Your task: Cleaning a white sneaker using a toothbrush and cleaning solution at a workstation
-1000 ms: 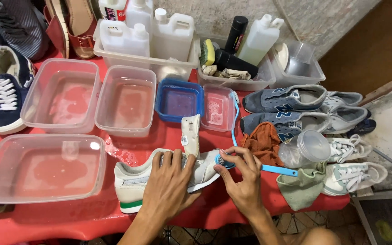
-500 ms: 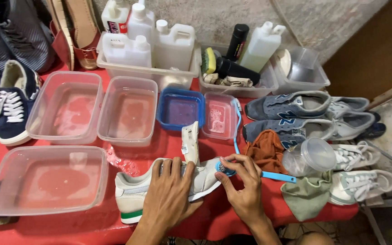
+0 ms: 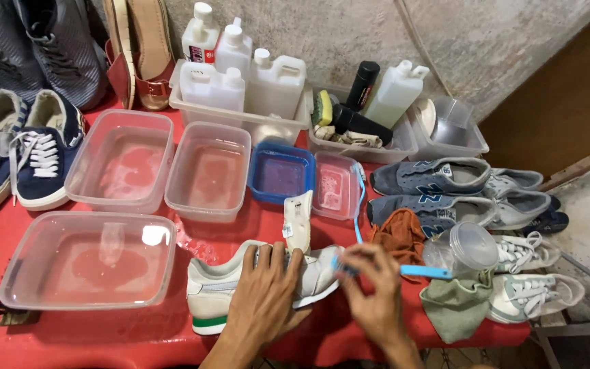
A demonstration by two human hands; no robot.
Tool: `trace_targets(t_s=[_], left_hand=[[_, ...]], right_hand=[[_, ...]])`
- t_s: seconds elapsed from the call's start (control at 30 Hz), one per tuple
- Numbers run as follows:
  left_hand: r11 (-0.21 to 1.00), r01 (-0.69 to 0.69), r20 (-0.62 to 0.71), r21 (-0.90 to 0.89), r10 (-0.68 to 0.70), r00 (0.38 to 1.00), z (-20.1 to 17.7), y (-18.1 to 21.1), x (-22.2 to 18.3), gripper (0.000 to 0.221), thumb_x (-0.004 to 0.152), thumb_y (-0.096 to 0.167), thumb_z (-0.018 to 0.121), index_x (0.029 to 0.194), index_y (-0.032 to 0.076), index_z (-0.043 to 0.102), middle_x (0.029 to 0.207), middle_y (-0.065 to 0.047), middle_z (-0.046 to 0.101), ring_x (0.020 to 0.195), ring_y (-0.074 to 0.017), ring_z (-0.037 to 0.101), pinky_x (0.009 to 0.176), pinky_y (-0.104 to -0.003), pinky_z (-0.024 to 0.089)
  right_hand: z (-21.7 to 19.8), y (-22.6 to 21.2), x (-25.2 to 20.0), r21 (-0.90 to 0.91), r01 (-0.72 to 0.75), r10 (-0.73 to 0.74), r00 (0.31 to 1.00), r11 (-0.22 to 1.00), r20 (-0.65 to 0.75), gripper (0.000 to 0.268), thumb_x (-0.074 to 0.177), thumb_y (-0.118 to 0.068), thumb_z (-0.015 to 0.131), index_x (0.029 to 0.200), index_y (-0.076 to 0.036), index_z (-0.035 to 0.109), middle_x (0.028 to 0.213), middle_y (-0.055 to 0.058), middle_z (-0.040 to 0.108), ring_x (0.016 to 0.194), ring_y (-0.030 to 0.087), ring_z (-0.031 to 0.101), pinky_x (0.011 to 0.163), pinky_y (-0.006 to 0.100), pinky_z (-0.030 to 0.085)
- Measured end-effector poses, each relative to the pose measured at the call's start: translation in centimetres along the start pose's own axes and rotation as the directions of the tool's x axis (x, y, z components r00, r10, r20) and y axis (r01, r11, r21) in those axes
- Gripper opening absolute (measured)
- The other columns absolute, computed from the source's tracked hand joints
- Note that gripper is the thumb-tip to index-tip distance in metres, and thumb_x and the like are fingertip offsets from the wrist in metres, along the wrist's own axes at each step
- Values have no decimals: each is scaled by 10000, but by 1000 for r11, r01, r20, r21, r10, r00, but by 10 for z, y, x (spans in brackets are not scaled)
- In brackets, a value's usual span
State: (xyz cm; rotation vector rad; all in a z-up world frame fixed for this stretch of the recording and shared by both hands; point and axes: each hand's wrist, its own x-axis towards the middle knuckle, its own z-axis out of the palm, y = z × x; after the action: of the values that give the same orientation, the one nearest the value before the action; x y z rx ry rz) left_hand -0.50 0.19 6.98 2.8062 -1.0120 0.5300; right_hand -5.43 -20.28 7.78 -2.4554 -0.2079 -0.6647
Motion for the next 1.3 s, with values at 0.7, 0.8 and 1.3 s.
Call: trace_targets(t_s=[0.7,0.8,1.3], left_hand=[[998,5,14,-56,-4,1000,13,-13,9,995,574,792,817,1268,140,526,1091,-152,564,959,-377,549,932,-535,416],[1000,7,53,7,-7,999,11,-11,9,1037,561,860,774,1290,169,517,1095,-134,565,975,-357,559,950,-514,421],[983,35,18,178,-39,999,21,-7,3,1079,439,931,650,1288,274,544,1101,-51,587,1039,-300,594,987,-445,472]], right_hand=[[6,9,8,60,72,-65,991,996,-116,262,837,-243,808,1089,-182,772,1106,13,695,1018,185,688,954,354,416],[3,4,6,67,56,-48,992,996,-113,225,879,-237,769,1086,-151,753,1117,35,688,1026,213,679,966,393,421],[-1,13,15,57,-23,26,998,998,-50,265,882,-334,770,1106,-194,758,1148,7,667,1042,197,632,987,443,356]])
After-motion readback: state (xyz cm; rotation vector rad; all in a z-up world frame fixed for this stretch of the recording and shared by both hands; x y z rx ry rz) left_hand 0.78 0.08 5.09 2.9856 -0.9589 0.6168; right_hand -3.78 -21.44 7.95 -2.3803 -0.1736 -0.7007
